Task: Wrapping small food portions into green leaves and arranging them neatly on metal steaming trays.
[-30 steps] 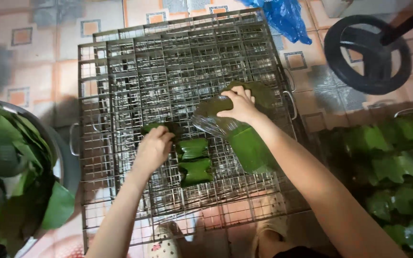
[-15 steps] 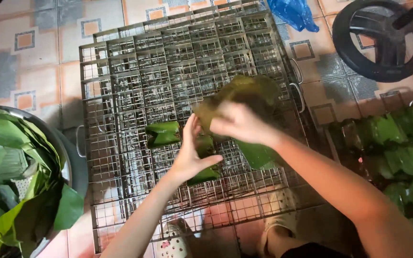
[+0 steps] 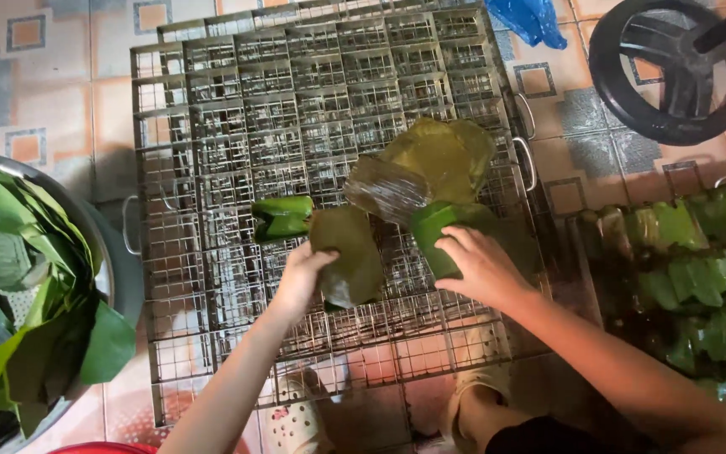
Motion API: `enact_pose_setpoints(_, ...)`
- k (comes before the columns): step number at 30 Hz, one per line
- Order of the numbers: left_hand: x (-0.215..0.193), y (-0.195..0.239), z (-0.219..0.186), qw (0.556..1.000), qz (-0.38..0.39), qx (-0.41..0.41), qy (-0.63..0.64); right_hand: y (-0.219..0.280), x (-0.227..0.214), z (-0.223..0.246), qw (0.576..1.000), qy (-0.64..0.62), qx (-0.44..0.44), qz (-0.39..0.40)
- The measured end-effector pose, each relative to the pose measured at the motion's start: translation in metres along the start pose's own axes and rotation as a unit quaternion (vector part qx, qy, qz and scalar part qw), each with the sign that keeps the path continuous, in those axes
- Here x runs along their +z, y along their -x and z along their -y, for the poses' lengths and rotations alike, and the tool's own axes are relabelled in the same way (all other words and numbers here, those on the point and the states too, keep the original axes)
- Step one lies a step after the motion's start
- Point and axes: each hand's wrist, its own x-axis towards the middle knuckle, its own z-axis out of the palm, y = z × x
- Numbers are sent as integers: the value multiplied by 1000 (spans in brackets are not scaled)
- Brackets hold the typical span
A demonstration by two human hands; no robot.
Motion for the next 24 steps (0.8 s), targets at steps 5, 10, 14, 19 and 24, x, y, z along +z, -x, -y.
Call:
enact_pose_setpoints(5, -7, 5, -5, 979, -59, -78, 178, -2, -1, 9, 996, -34, -11, -85)
enact_pose_setpoints(10, 4, 7, -8, 974, -49, -73, 210, -19, 5, 26, 989, 35, 42, -135)
enact_pose_setpoints(14, 0, 3, -4, 975, -51, -68, 203, -20, 13, 22, 990, 8, 51, -132)
enact_pose_setpoints(19, -2, 1, 1, 976, -27, -68, 204, -21, 20, 7, 992, 7, 27, -119)
enact_pose_setpoints(24, 12, 17, -25, 950, -65, -143, 270, -25, 7, -6, 988, -50, 146, -15)
